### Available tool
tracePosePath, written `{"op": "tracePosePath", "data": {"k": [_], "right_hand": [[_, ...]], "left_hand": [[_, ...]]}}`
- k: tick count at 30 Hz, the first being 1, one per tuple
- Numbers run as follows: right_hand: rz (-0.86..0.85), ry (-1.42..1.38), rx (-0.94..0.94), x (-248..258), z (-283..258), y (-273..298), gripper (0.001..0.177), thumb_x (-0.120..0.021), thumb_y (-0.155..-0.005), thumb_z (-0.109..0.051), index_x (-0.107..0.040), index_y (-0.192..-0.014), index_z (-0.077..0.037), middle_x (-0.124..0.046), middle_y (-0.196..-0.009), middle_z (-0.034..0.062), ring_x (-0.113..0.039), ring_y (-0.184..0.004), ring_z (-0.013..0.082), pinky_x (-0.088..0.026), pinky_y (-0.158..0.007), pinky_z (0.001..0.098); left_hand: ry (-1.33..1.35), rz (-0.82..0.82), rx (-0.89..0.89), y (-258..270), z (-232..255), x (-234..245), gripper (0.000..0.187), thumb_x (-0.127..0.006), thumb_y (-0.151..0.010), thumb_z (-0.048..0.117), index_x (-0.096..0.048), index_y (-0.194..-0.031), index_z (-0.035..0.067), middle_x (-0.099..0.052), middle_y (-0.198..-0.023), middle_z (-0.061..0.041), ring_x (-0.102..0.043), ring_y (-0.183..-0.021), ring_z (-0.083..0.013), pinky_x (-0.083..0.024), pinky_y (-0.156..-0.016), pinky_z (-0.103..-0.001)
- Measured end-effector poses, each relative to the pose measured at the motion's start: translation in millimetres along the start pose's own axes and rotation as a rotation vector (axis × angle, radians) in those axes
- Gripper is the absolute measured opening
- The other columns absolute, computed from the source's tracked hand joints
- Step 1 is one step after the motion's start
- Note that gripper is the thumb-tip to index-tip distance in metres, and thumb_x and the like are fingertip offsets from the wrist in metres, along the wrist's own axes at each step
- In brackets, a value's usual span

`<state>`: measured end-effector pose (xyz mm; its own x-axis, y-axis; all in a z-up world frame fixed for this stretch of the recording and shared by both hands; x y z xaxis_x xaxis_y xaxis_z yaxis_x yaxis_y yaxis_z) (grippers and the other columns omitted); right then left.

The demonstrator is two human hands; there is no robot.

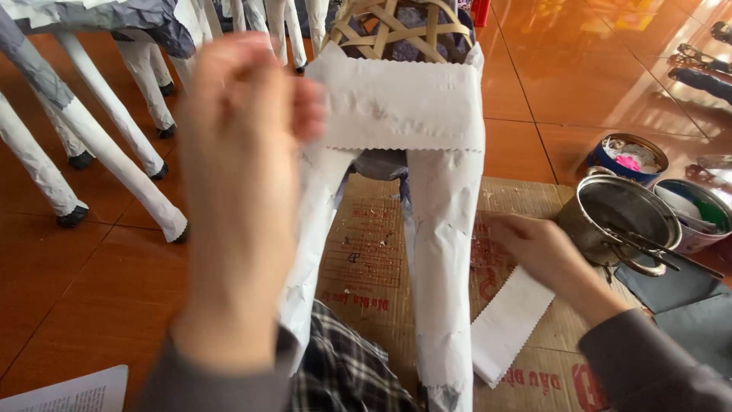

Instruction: Applying adhesive-coated paper strips to a bamboo frame to create a paper mache figure.

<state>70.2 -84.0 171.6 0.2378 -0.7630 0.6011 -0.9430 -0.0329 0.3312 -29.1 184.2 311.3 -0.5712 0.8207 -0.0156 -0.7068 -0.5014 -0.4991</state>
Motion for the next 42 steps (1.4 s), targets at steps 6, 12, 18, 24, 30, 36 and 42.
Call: {"op": "tracePosePath", "data": {"k": [6,12,18,24,30,36,42], "right_hand": [[0.393,1.055,-0.062,110.3,157.2,-88.6,0.024,-0.060,-0.081,-0.024,-0.082,-0.092,-0.025,-0.067,-0.122,0.0029,-0.060,-0.112,0.0338,-0.055,-0.087,0.0442],[0.130,-0.376,0.335,195.5,344.6,-213.7,0.046,-0.033,-0.098,-0.010,-0.051,-0.128,0.020,-0.059,-0.118,0.0260,-0.054,-0.091,0.0278,-0.041,-0.074,0.0327],[0.440,0.677,-0.043,109.6,175.3,-8.8,0.037,-0.051,-0.088,-0.028,-0.070,-0.119,-0.019,-0.072,-0.115,0.0128,-0.067,-0.098,0.0430,-0.054,-0.081,0.0481],[0.268,-0.300,-0.203,122.2,212.1,-39.2,0.025,-0.061,-0.095,-0.014,-0.072,-0.111,0.003,-0.052,-0.065,0.0180,-0.027,-0.042,0.0156,-0.017,-0.035,0.0287],[0.213,-0.471,-0.345,126.4,261.1,-82.0,0.019,-0.069,-0.086,-0.009,-0.058,-0.073,0.001,-0.045,-0.064,0.0093,-0.031,-0.045,0.0156,-0.019,-0.037,0.0267],[0.164,-0.362,-0.245,119.5,214.7,-34.3,0.032,-0.052,-0.106,-0.034,-0.058,-0.117,-0.004,-0.048,-0.072,0.0137,-0.027,-0.049,0.0121,-0.012,-0.035,0.0239],[-0.047,0.028,-0.407,131.5,254.6,-42.3,0.028,-0.066,-0.097,-0.013,-0.086,-0.113,-0.003,-0.057,-0.056,0.0213,-0.029,-0.037,0.0174,-0.013,-0.034,0.0251]], "left_hand": [[0.780,-0.398,0.640,170.3,13.4,-123.1,0.044,-0.044,-0.099,0.033,-0.051,-0.130,0.003,-0.058,-0.083,-0.008,-0.054,-0.066,-0.0086,-0.052,-0.063,-0.022],[-0.075,-0.973,0.351,280.2,-99.9,-174.5,0.039,-0.052,-0.095,0.013,-0.050,-0.131,-0.003,-0.064,-0.097,-0.022,-0.063,-0.067,-0.0266,-0.057,-0.062,-0.034],[-0.758,-1.300,0.035,316.1,-229.8,-176.6,0.055,-0.053,-0.084,0.002,-0.041,-0.132,-0.022,-0.025,-0.147,-0.041,-0.016,-0.141,-0.0546,-0.015,-0.110,-0.067],[-1.009,-1.460,0.123,329.8,-260.8,-182.0,0.091,-0.060,-0.095,0.039,-0.012,-0.150,-0.014,0.003,-0.160,-0.032,0.005,-0.146,-0.0474,-0.010,-0.110,-0.057],[-0.813,-1.370,0.240,309.7,-227.6,-180.1,0.081,-0.059,-0.098,0.039,-0.021,-0.147,-0.014,-0.003,-0.156,-0.034,-0.001,-0.144,-0.0495,-0.022,-0.104,-0.061],[-0.739,-1.254,0.130,314.5,-232.1,-177.9,0.072,-0.060,-0.095,0.039,-0.034,-0.136,-0.014,-0.025,-0.142,-0.030,-0.025,-0.127,-0.0447,-0.036,-0.092,-0.054],[-0.707,-1.222,0.152,310.5,-230.3,-177.2,0.064,-0.058,-0.097,0.035,-0.039,-0.132,-0.016,-0.027,-0.141,-0.033,-0.028,-0.126,-0.0440,-0.036,-0.095,-0.052]]}}
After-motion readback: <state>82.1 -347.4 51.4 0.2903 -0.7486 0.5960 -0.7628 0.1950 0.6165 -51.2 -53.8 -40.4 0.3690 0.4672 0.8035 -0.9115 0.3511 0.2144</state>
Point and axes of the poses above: each hand's wrist, its own y-axis away from the middle knuckle, its own x-axis out of the back of the hand, z = x × y, the point moved 1 cm from there along -y, towards the middle knuckle
